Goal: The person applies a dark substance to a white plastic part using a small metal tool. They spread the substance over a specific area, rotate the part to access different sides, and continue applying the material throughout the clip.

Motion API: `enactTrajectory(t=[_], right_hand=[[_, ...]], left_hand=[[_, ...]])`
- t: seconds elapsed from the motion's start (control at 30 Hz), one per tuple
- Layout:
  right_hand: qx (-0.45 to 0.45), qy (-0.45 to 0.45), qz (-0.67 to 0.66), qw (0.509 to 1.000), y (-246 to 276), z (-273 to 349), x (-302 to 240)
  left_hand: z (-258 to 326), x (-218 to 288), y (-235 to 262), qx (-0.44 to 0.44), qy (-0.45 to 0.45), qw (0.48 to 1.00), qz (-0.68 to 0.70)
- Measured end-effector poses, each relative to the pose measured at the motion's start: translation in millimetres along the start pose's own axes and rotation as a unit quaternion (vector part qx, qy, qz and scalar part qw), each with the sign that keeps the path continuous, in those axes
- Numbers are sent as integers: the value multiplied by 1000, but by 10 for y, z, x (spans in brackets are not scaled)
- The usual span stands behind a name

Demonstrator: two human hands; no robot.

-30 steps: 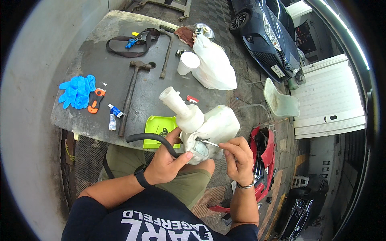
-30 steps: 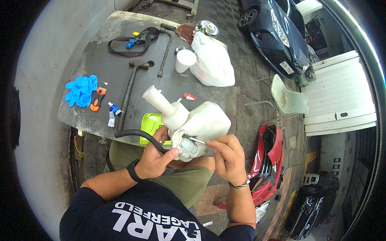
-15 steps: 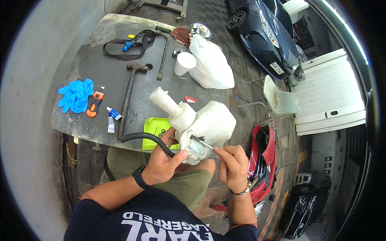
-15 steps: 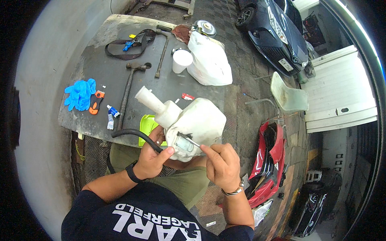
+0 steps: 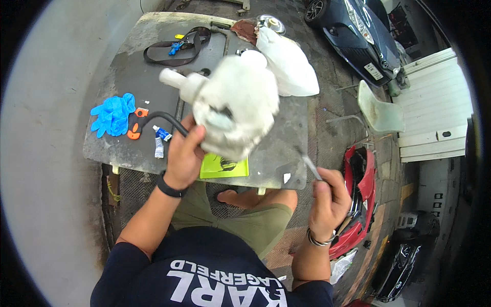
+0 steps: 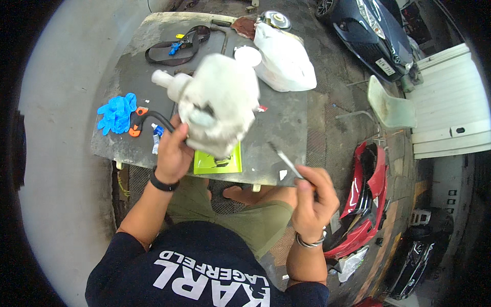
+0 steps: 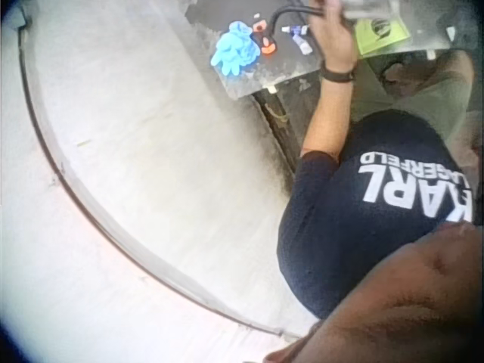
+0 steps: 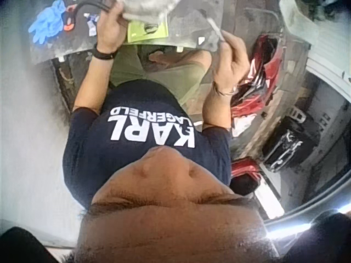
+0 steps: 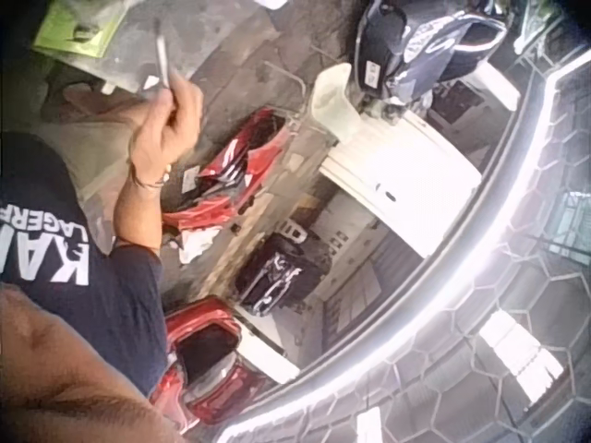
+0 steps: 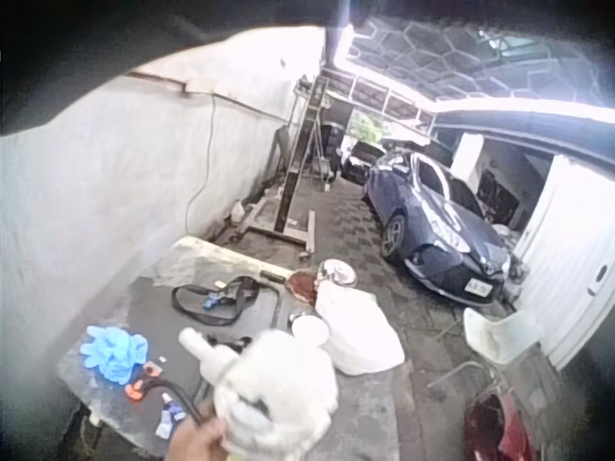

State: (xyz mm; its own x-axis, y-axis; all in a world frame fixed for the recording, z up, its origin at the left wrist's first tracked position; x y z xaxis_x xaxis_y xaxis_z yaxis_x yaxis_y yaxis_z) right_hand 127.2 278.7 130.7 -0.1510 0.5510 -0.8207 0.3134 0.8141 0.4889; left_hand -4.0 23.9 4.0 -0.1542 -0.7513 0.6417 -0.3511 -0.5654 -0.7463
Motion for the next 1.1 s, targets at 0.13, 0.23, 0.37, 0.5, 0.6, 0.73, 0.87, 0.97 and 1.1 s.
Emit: enactTrajectory(t=[0.13, 0.23, 0.37, 0.5, 0.6, 0.73, 0.87, 0.97, 1.1], right_hand=[[-183, -87, 53, 978, -603, 124, 364], [-214, -114, 100, 965, -904, 165, 516], [-231, -168, 119, 951, -970, 6, 683], [-265, -186, 136, 936, -954, -159, 833], [-292, -167, 142, 931, -996, -235, 889], [-327, -178, 133, 919, -1042, -314, 943], [-339, -184, 112, 916, -1092, -340, 966], [-337, -178, 97, 920, -1132, -335, 976], [-349, -197, 86, 912, -1183, -313, 993]], left_hand=[[-111, -5, 175, 46, 36, 998, 0], [-100, -319, 256, 57, 56, 997, 14], [-120, -580, 232, 51, 58, 997, -3], [-119, -665, 268, 60, 51, 997, -27], [-96, -678, 275, 92, 53, 994, -28], [-106, -707, 291, 94, 52, 994, -32], [-102, -712, 282, 91, 52, 994, -28], [-100, -705, 269, 94, 42, 995, -13], [-97, -713, 273, 98, 41, 994, -24]])
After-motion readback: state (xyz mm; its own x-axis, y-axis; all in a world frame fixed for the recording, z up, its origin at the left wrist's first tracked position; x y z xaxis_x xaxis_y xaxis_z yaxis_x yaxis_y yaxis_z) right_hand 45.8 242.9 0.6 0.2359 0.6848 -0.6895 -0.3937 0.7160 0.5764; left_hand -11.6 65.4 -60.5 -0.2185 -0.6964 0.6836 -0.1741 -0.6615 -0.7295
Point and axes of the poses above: each hand's wrist, its own z-axis away from the middle knuckle, its own y-axis out of the back of the hand, x = y × z, the point moved 4 cm from there along -z, towards the middle knuckle, and after that the axes turned 9 degrees about -x, right-handed, at the moved point
